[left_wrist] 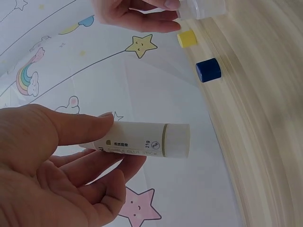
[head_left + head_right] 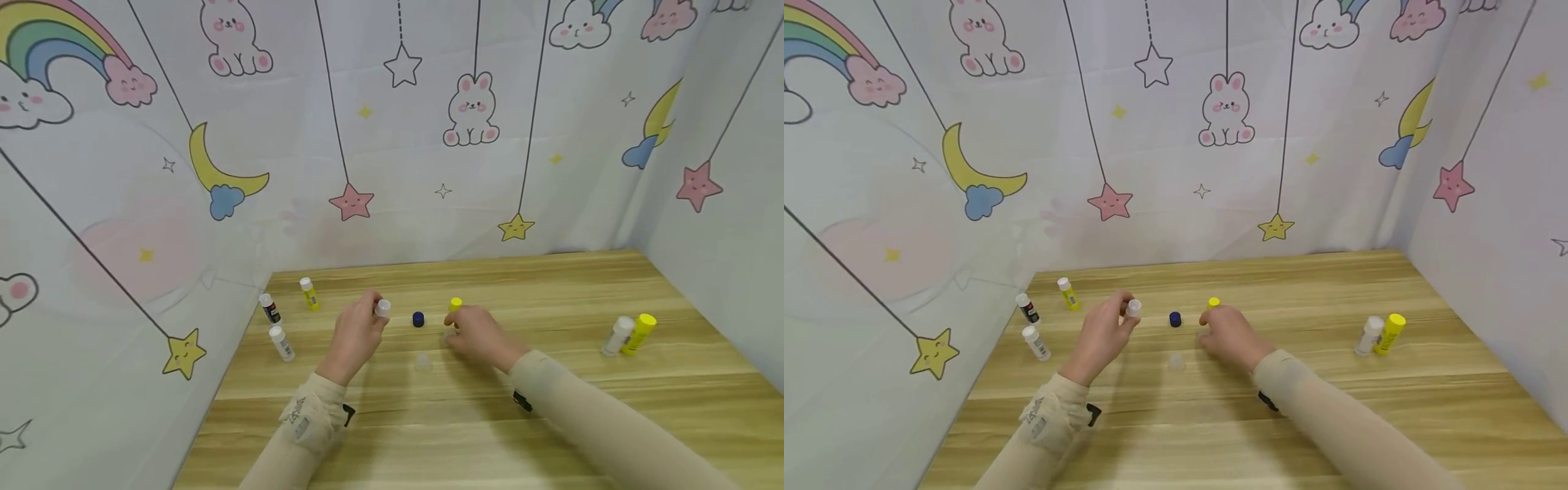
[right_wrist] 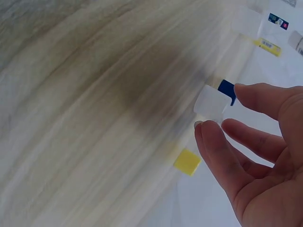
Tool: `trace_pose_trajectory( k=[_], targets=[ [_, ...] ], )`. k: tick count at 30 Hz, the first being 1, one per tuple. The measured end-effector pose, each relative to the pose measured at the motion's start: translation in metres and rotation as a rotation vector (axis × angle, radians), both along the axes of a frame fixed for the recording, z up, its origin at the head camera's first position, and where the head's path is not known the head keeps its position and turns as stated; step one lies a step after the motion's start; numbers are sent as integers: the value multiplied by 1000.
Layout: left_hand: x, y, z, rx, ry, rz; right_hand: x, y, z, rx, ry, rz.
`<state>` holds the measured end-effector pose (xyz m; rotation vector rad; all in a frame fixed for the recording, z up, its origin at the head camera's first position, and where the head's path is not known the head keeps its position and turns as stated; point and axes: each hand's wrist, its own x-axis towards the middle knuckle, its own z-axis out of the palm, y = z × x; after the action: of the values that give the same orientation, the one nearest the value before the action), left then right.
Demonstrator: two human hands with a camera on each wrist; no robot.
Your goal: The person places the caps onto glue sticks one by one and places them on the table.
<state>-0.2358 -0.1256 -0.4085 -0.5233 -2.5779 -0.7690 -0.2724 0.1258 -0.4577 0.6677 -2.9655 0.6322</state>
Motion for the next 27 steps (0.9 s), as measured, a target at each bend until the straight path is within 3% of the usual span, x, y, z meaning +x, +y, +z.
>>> trace_pose_trajectory(
  k=[10, 19, 27],
  targets=[
    [0, 0, -4, 3, 29, 2, -3, -9, -12, 9, 59, 34],
    [0, -2, -9, 33, 31, -28, -2, -12, -13, 34, 24, 27],
    [0, -4, -12, 38, 40, 1, -3, -11, -12, 36, 39, 34]
  ],
)
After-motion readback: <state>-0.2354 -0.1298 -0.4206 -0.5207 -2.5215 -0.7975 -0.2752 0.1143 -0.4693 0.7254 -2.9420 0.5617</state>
